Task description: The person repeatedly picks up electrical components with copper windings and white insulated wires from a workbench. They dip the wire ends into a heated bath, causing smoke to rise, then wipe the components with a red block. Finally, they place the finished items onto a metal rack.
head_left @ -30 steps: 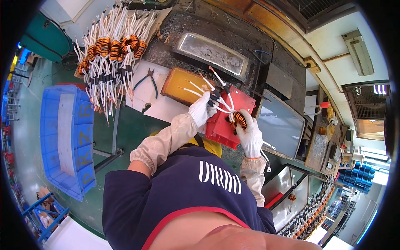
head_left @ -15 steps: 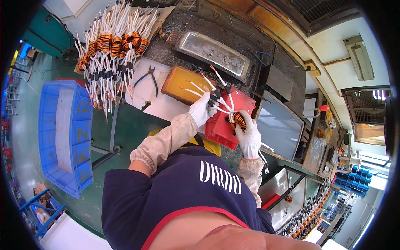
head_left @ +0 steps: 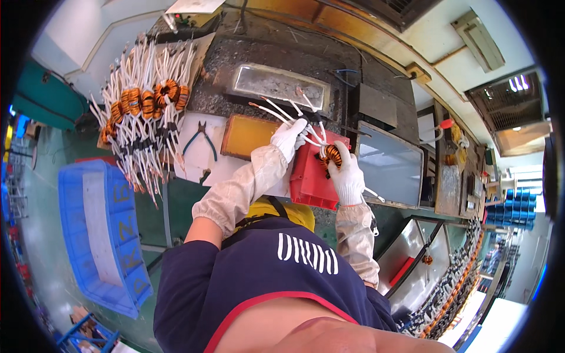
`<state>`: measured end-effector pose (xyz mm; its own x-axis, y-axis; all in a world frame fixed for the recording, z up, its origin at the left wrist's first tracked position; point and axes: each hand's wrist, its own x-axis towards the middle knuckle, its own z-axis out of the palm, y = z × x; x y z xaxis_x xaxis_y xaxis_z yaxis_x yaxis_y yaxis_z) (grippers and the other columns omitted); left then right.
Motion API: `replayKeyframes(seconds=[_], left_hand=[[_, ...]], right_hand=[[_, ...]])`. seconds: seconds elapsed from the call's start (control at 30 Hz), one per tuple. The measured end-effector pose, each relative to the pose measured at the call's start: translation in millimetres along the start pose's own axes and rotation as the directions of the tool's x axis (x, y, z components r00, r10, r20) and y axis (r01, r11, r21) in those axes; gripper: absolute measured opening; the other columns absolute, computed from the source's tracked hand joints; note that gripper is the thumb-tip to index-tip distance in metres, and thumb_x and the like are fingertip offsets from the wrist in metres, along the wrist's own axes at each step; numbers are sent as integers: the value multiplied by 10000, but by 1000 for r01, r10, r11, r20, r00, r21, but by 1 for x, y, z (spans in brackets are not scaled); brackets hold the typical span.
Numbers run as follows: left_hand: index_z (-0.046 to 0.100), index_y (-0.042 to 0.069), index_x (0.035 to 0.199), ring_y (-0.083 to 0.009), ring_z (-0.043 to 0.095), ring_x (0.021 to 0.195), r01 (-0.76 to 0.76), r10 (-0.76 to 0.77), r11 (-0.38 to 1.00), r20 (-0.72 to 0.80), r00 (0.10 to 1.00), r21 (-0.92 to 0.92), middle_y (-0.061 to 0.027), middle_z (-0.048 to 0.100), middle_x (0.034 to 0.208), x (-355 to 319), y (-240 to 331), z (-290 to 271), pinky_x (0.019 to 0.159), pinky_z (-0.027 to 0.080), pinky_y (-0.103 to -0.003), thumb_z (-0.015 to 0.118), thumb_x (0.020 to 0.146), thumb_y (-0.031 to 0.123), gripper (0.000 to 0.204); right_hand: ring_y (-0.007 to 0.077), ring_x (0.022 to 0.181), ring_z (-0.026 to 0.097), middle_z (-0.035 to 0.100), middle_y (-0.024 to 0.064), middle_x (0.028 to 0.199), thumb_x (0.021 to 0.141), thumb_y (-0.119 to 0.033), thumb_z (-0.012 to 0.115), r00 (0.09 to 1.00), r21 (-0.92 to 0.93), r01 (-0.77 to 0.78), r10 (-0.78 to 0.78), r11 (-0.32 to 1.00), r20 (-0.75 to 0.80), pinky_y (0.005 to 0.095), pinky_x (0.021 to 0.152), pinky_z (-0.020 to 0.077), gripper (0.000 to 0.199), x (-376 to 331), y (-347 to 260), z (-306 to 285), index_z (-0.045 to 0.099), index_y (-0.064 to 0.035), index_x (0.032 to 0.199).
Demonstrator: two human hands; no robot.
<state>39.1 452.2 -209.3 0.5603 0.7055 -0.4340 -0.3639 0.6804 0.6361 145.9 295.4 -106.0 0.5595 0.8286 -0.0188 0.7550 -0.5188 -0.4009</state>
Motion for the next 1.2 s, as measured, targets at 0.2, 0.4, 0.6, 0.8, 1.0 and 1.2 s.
replayKeyframes(seconds=[0.2,0.4,0.6,0.8,1.0,1.2], left_hand=[[611,93,1057,-49,532,590,-119,121,990,-25,992,71,10,648,813,18,11,26,485,396,-186,695,924,220,201],[591,96,963,-65,452,481,-69,67,997,83,994,21,30,557,660,49,5,14,406,317,-234,708,911,200,165],[595,90,1016,-75,494,515,-40,36,996,61,997,74,6,606,736,61,7,13,423,362,-227,702,916,201,184],[647,116,1021,-41,422,477,-36,23,992,105,994,121,59,562,690,65,12,16,396,288,-209,663,944,197,113],[629,124,972,-44,415,471,-25,11,996,160,987,83,47,553,680,64,16,18,392,278,-210,654,950,220,102],[622,90,1067,-72,471,533,12,-22,997,141,990,72,8,608,779,69,15,12,441,327,-230,676,929,156,162]], right_hand=[[442,833,667,627,228,1056,850,-266,649,997,-47,10,-13,999,-73,514,721,553,506,16,-2,11,500,-304,1332],[452,838,669,633,231,1051,845,-271,644,998,-68,-31,27,997,-54,523,721,553,493,29,-13,7,502,-297,1316],[459,870,668,649,241,1039,850,-277,633,997,-64,-69,68,996,-23,526,746,547,464,37,-18,3,510,-276,1297],[463,928,662,650,242,1068,859,-291,622,995,-60,-98,99,993,11,531,794,538,470,47,-16,2,506,-278,1314],[462,951,658,646,255,1072,860,-290,620,989,-89,-134,139,987,47,530,810,536,473,51,-22,-2,510,-272,1319],[455,974,655,650,258,1072,856,-275,620,986,-85,-147,153,985,68,533,830,531,471,54,-26,-5,517,-264,1316]])
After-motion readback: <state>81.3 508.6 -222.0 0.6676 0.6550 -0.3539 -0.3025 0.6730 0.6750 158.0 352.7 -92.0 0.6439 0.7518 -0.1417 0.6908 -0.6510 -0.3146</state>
